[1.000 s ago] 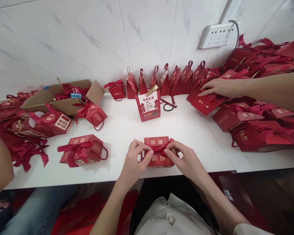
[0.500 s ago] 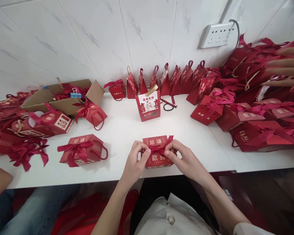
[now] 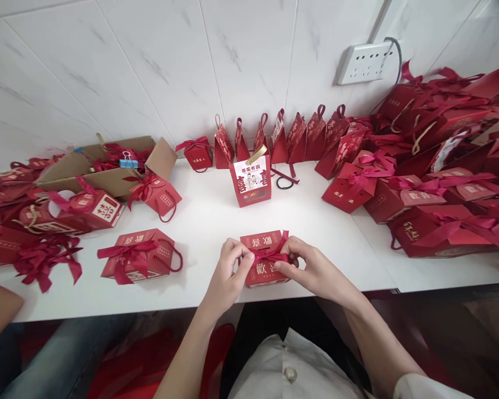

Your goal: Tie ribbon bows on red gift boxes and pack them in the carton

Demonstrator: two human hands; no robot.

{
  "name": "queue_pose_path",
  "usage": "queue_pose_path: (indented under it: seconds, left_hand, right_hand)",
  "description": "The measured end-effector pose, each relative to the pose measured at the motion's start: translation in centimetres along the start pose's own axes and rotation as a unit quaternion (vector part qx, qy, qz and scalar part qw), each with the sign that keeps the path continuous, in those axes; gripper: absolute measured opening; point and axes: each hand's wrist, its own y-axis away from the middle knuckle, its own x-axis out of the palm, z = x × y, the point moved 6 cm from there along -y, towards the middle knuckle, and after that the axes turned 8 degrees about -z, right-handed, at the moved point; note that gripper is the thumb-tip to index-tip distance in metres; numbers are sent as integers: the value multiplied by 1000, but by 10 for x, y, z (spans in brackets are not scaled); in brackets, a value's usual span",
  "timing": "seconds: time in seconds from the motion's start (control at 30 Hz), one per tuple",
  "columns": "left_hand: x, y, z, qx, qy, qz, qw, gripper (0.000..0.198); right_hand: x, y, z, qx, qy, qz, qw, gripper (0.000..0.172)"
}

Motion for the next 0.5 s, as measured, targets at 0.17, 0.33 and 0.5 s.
queue_pose_path:
  seconds: [0.17, 0.33, 0.5]
  left_hand:
    - [-5, 1, -7, 59, -31, 6, 998, 9]
    - [-6, 1, -7, 78, 9, -7, 997, 11]
    - [-2, 2, -7, 71, 86, 7, 994, 11]
  right_hand:
    - [-4, 3, 2, -14, -6, -32, 999, 9]
    - [-1, 4, 5, -35, -43, -23, 998, 7]
    - [1, 2, 1, -21, -70, -29, 997, 10]
